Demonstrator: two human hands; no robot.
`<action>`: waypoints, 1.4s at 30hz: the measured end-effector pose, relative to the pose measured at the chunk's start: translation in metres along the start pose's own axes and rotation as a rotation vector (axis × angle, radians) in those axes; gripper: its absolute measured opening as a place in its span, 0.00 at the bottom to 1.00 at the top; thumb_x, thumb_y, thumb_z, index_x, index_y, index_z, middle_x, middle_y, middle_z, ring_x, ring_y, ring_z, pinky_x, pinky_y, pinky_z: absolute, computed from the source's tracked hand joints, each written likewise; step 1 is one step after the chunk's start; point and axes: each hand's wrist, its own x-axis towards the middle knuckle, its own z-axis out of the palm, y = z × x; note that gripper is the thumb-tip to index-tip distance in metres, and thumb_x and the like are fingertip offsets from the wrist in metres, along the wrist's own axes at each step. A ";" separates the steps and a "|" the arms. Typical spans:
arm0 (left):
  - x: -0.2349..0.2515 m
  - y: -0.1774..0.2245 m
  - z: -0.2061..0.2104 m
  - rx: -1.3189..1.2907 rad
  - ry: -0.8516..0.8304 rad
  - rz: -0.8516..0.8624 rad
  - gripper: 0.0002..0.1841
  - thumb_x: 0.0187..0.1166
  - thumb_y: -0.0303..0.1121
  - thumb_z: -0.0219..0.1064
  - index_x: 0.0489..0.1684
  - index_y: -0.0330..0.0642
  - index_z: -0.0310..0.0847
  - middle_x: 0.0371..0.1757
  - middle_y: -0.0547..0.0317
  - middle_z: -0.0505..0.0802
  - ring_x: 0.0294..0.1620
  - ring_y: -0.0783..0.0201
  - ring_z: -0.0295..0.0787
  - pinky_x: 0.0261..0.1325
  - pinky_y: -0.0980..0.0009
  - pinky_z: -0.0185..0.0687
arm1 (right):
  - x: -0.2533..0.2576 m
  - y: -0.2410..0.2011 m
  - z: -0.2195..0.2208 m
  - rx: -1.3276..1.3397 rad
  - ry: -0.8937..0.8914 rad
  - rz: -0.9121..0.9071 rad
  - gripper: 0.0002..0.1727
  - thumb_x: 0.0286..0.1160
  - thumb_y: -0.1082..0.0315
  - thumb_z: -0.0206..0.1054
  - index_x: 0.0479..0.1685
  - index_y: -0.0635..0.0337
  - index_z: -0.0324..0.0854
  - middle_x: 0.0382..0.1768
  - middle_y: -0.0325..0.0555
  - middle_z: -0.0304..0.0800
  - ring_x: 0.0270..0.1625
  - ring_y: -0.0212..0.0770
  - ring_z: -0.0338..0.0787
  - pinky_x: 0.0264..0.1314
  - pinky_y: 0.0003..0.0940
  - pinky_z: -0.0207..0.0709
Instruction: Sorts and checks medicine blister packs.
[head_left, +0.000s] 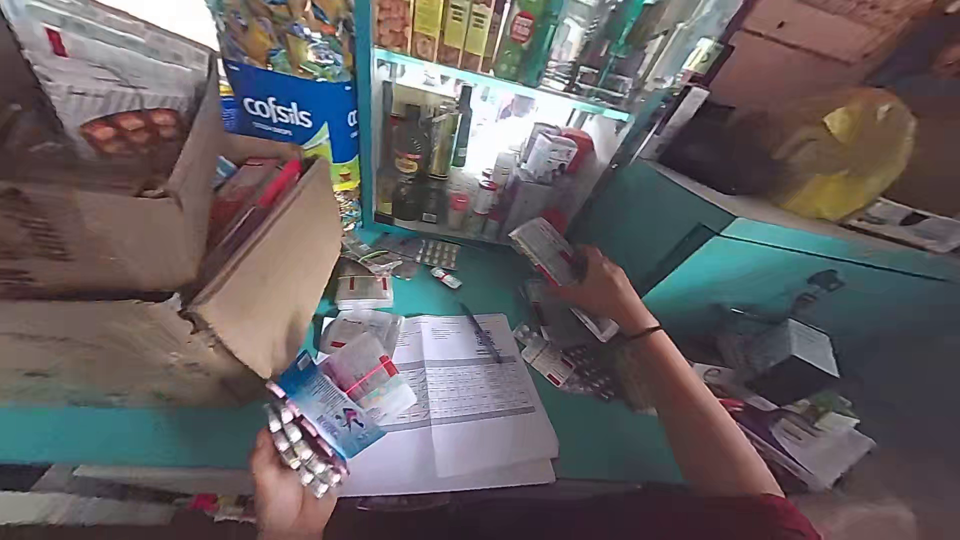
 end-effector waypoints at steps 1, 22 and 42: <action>0.000 0.000 -0.001 -0.005 -0.002 0.006 0.20 0.77 0.64 0.59 0.40 0.63 0.90 0.40 0.73 0.97 0.42 0.76 0.95 0.41 0.72 0.93 | -0.002 -0.005 0.001 0.019 0.046 -0.066 0.54 0.53 0.56 0.89 0.83 0.68 0.64 0.68 0.75 0.79 0.66 0.75 0.82 0.64 0.75 0.72; -0.002 0.004 0.007 -0.036 0.064 -0.076 0.27 0.87 0.63 0.42 0.40 0.61 0.85 0.38 0.72 0.97 0.42 0.75 0.95 0.41 0.71 0.94 | 0.024 -0.066 0.074 -0.004 0.189 -0.491 0.53 0.39 0.61 0.91 0.78 0.64 0.74 0.71 0.74 0.75 0.70 0.75 0.78 0.71 0.78 0.64; 0.007 0.003 0.009 0.018 -0.025 -0.083 0.20 0.78 0.63 0.59 0.45 0.61 0.86 0.44 0.68 0.97 0.46 0.69 0.96 0.41 0.62 0.94 | 0.019 -0.011 -0.004 -0.264 -0.392 0.114 0.36 0.84 0.45 0.64 0.53 0.82 0.82 0.56 0.82 0.83 0.64 0.78 0.83 0.63 0.76 0.70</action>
